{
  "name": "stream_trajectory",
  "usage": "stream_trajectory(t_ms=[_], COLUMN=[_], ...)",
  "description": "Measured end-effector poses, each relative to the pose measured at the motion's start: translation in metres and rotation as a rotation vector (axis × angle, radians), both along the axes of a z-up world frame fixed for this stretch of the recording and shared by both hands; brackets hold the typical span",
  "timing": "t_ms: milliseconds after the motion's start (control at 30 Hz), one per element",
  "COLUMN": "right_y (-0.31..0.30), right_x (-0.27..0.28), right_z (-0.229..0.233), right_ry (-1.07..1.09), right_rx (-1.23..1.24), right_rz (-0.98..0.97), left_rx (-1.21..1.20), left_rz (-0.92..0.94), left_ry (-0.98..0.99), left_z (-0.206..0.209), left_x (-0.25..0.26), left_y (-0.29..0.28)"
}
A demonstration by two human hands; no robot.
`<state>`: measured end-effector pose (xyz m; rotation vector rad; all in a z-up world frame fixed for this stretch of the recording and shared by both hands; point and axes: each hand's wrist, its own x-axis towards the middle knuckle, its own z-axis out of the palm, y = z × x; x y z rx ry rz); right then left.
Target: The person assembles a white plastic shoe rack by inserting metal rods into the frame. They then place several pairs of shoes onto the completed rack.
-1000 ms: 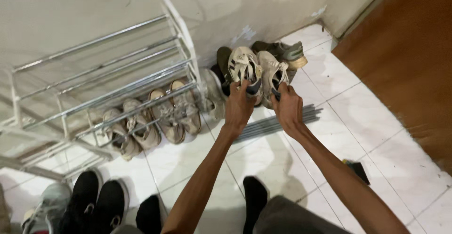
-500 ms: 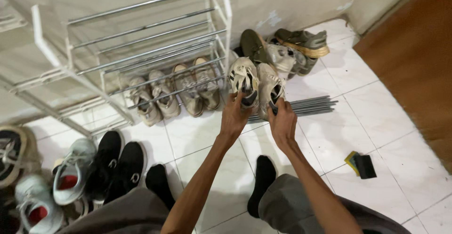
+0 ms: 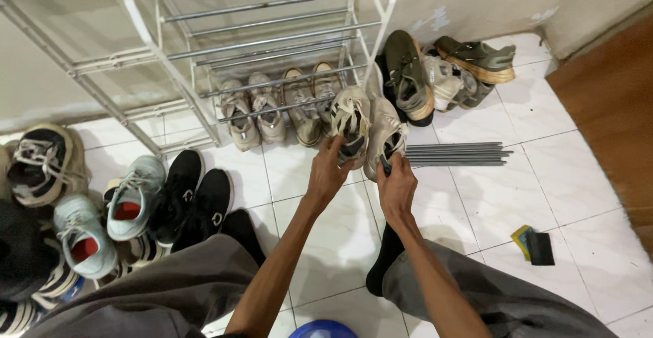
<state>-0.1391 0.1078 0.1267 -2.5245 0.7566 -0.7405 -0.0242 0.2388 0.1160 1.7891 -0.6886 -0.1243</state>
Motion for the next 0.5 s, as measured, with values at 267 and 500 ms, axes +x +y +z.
stream_trajectory(t_ms=[267, 500], right_y=[0.034, 0.060], right_x=[0.029, 0.060], right_z=[-0.003, -0.022], right_ry=[-0.014, 0.014], right_rx=[-0.026, -0.063], right_rz=[0.114, 0.212], left_rx=[-0.035, 0.019], left_rz=[0.098, 0.225], left_ry=[-0.054, -0.074], left_z=[0.001, -0.009], left_x=[0.016, 0.029], left_y=[0.050, 0.093])
